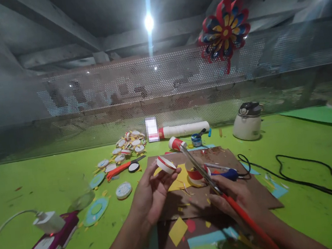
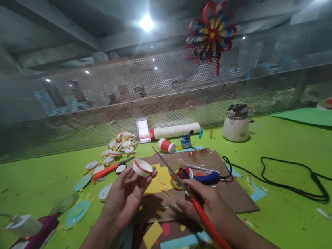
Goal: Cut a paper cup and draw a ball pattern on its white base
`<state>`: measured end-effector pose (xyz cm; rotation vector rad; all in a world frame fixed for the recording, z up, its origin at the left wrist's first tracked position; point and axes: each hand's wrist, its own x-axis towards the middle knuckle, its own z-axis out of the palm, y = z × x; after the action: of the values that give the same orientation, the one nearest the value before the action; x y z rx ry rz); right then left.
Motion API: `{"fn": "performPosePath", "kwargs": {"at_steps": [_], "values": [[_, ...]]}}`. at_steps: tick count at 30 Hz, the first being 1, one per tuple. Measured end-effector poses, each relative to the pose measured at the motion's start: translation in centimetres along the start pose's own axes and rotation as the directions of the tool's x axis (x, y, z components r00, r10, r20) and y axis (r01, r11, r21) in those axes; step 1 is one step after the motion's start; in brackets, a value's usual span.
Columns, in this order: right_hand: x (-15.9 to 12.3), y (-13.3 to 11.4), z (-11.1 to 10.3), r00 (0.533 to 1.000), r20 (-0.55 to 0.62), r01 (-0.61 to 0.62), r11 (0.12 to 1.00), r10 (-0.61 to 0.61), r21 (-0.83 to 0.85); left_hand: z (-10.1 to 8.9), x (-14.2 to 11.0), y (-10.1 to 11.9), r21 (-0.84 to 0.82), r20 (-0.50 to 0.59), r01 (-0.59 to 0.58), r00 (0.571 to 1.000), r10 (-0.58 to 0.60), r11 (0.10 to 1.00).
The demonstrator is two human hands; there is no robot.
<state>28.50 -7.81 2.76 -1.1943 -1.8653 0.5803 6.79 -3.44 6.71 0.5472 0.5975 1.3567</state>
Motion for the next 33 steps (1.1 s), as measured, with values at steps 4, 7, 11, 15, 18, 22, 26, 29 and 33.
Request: {"fn": "performPosePath", "kwargs": {"at_steps": [4, 7, 11, 15, 18, 22, 26, 29, 33], "values": [[-0.3, -0.1, 0.3, 0.999, -0.028, -0.021, 1.0, 0.02, -0.012, 0.1, 0.1, 0.2, -0.012, -0.038, 0.032, 0.999, -0.032, 0.999], [-0.4, -0.2, 0.3, 0.999, -0.018, -0.029, 1.0, 0.029, -0.011, 0.0, 0.1, 0.4, -0.013, -0.054, 0.044, 0.998, -0.045, 0.999], [-0.3, -0.4, 0.2, 1.0, 0.002, -0.028, 0.999, 0.028, -0.036, 0.1, 0.1, 0.5, -0.013, -0.067, 0.032, 0.997, -0.033, 0.999], [-0.3, -0.5, 0.3, 1.0, -0.004, -0.03, 0.997, 0.03, -0.069, 0.4, -0.2, 0.5, -0.003, -0.064, 0.025, 0.998, -0.025, 1.0], [-0.4, -0.5, 0.4, 0.999, -0.037, 0.01, 0.988, -0.016, -0.152, 0.6, -0.5, 0.5, 0.005, -0.058, 0.039, 0.998, -0.039, 0.999], [-0.6, -0.8, 0.5, 0.999, 0.0, 0.049, 0.965, -0.051, -0.259, 0.7, -0.8, 0.2, 0.0, -0.057, 0.061, 0.996, -0.061, 0.998], [-0.7, -1.5, 0.5, 0.998, -0.005, 0.056, 0.946, -0.061, -0.319, 0.8, -1.1, 0.0, -0.002, -0.05, 0.1, 0.994, -0.1, 0.995], [-0.9, -1.7, 0.5, 0.994, -0.015, 0.093, 0.927, -0.106, -0.363, 0.9, -1.2, 0.1, 0.0, -0.026, 0.11, 0.994, -0.11, 0.994], [-1.2, -1.5, 0.7, 0.974, -0.044, 0.181, 0.885, -0.22, -0.429, 0.9, -1.3, 0.5, 0.005, 0.008, 0.114, 0.993, -0.114, 0.994]]}}
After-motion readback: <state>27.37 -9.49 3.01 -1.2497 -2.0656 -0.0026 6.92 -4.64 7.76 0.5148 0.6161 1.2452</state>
